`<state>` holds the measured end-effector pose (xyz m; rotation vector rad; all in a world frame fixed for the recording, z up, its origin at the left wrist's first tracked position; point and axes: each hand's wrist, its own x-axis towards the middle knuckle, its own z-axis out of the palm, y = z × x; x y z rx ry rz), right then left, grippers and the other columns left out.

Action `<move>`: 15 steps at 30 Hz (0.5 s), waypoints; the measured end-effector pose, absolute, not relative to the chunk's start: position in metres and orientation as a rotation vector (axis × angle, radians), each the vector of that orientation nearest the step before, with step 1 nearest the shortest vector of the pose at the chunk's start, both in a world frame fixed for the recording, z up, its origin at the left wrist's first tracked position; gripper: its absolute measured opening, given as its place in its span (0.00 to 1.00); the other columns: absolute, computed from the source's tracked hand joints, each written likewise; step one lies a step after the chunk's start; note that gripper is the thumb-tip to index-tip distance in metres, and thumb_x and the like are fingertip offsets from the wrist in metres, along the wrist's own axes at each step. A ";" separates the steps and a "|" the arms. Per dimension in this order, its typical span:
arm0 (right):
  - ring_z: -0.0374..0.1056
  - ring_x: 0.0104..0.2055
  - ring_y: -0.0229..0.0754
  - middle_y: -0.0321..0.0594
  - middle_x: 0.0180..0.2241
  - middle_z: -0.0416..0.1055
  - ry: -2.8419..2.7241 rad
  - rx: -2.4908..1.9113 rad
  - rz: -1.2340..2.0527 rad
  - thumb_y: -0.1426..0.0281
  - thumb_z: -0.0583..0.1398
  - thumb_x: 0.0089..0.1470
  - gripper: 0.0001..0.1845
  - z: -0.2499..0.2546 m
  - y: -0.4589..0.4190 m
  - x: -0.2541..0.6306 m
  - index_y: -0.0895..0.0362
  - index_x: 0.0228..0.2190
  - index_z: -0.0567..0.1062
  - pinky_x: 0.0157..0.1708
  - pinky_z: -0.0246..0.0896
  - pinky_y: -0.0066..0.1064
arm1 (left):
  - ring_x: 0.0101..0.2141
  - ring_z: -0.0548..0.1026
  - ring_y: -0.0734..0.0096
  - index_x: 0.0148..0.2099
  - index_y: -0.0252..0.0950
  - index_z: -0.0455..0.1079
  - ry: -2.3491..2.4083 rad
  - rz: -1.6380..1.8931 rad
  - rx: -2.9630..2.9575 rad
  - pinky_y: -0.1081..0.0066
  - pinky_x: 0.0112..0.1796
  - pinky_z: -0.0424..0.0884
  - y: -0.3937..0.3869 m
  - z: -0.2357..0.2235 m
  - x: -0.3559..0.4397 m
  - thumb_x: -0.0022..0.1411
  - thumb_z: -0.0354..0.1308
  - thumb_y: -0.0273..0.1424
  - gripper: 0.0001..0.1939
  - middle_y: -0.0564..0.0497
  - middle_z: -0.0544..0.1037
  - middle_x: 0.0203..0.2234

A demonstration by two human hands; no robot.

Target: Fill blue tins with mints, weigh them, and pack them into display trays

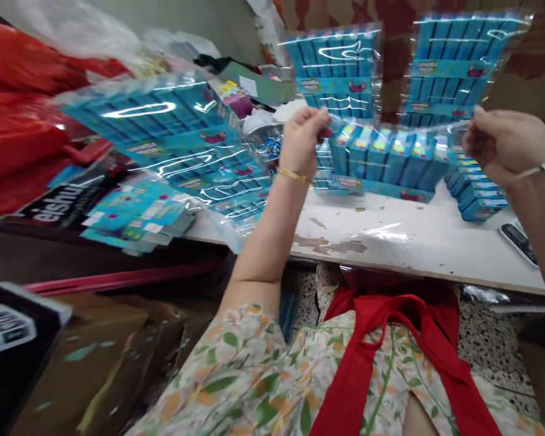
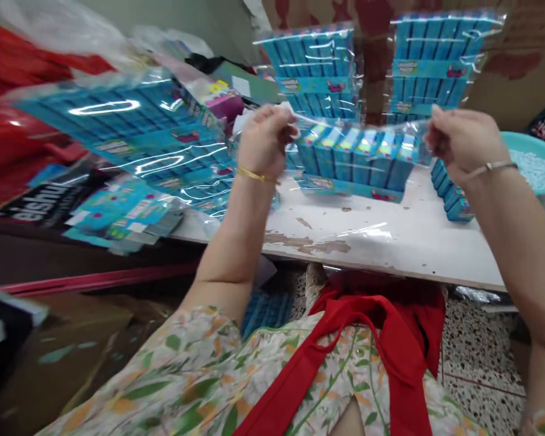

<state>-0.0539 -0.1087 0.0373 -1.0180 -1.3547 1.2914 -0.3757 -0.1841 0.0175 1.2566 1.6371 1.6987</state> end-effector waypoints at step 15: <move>0.52 0.17 0.28 0.27 0.15 0.58 -1.486 -1.233 1.177 0.77 0.59 0.65 0.22 0.029 -0.035 -0.256 0.56 0.19 0.64 0.23 0.48 0.28 | 0.38 0.77 0.72 0.28 0.36 0.63 2.334 1.712 1.044 0.69 0.41 0.71 -0.123 0.026 -0.501 0.67 0.52 0.18 0.15 0.46 0.79 0.33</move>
